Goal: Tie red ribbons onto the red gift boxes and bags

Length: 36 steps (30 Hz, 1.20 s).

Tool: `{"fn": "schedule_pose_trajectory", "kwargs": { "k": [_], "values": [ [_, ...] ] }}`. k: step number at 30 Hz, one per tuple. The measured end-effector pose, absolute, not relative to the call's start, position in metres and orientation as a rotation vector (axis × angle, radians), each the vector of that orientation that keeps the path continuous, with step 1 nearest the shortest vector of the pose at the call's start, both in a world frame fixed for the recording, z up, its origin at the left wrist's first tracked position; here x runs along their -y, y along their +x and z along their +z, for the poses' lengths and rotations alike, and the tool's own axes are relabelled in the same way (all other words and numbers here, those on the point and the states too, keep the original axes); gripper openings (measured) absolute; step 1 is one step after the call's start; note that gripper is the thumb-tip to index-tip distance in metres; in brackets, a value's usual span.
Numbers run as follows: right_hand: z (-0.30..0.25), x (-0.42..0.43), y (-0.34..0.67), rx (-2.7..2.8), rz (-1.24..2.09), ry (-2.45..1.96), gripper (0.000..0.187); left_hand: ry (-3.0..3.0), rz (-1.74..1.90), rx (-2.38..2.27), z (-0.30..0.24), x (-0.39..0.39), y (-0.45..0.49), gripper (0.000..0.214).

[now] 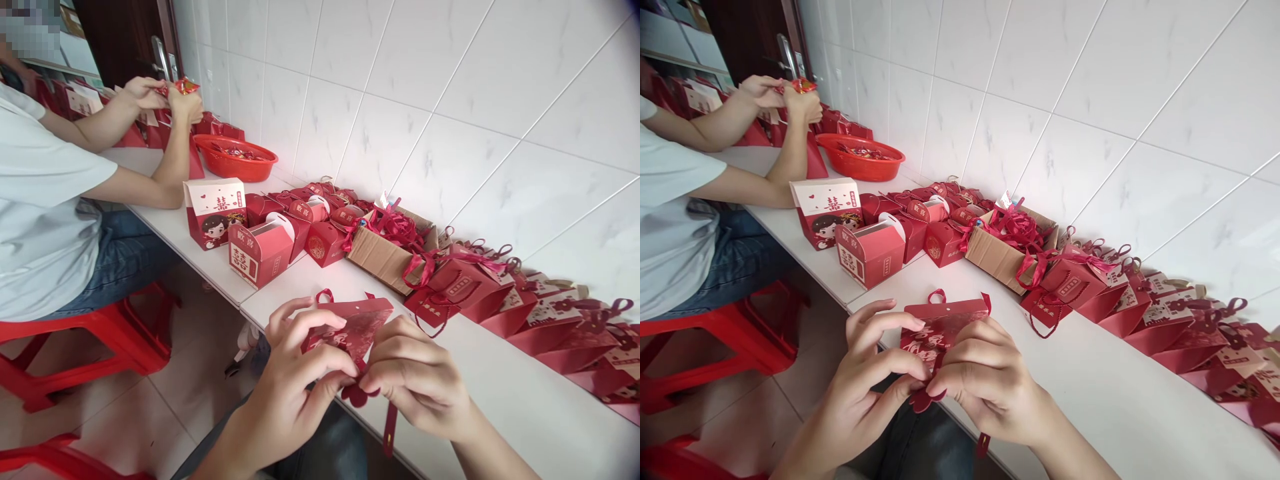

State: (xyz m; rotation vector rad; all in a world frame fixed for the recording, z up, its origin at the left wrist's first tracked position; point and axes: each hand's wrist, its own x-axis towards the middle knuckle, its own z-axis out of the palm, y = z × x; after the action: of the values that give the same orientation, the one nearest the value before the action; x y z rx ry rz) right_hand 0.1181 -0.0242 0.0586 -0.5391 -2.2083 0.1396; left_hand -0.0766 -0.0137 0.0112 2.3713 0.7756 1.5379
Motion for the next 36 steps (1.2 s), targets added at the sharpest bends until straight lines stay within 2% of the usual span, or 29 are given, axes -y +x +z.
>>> {"fn": "schedule_pose_trajectory", "kwargs": {
  "k": [11, 12, 16, 18, 24, 29, 33, 36],
  "values": [
    [0.056, 0.022, 0.122, 2.212, 0.154, -0.497, 0.015, 2.343, 1.623, -0.809, 0.01, 0.011, -0.074, 0.018],
    [0.057, 0.021, 0.125, 2.224, 0.157, -0.51, 0.016, 2.306, 1.641, -0.821, 0.007, 0.008, -0.073, 0.023],
    [0.059, 0.017, 0.138, 2.194, 0.223, -0.616, 0.013, 1.957, 1.677, -0.959, -0.007, -0.007, -0.066, 0.077],
    [0.056, 0.012, 0.142, 2.166, 0.277, -0.646, 0.012, 1.807, 1.605, -0.937, -0.014, -0.012, -0.06, 0.081],
    [0.044, -0.002, 0.137, 2.121, 0.38, -0.552, 0.01, 1.644, 1.612, -0.713, -0.023, -0.014, -0.047, 0.068],
    [0.041, -0.001, 0.133, 2.107, 0.265, -0.571, 0.013, 1.833, 1.604, -0.679, -0.016, -0.016, -0.05, 0.015],
    [0.038, 0.001, 0.136, 2.123, 0.006, -0.744, 0.013, 1.791, 1.655, -0.709, -0.016, -0.016, -0.05, 0.014],
    [0.036, 0.001, 0.138, 2.095, -0.062, -0.849, 0.013, 1.749, 1.635, -0.695, -0.018, -0.015, -0.049, 0.015]
  ]
}}
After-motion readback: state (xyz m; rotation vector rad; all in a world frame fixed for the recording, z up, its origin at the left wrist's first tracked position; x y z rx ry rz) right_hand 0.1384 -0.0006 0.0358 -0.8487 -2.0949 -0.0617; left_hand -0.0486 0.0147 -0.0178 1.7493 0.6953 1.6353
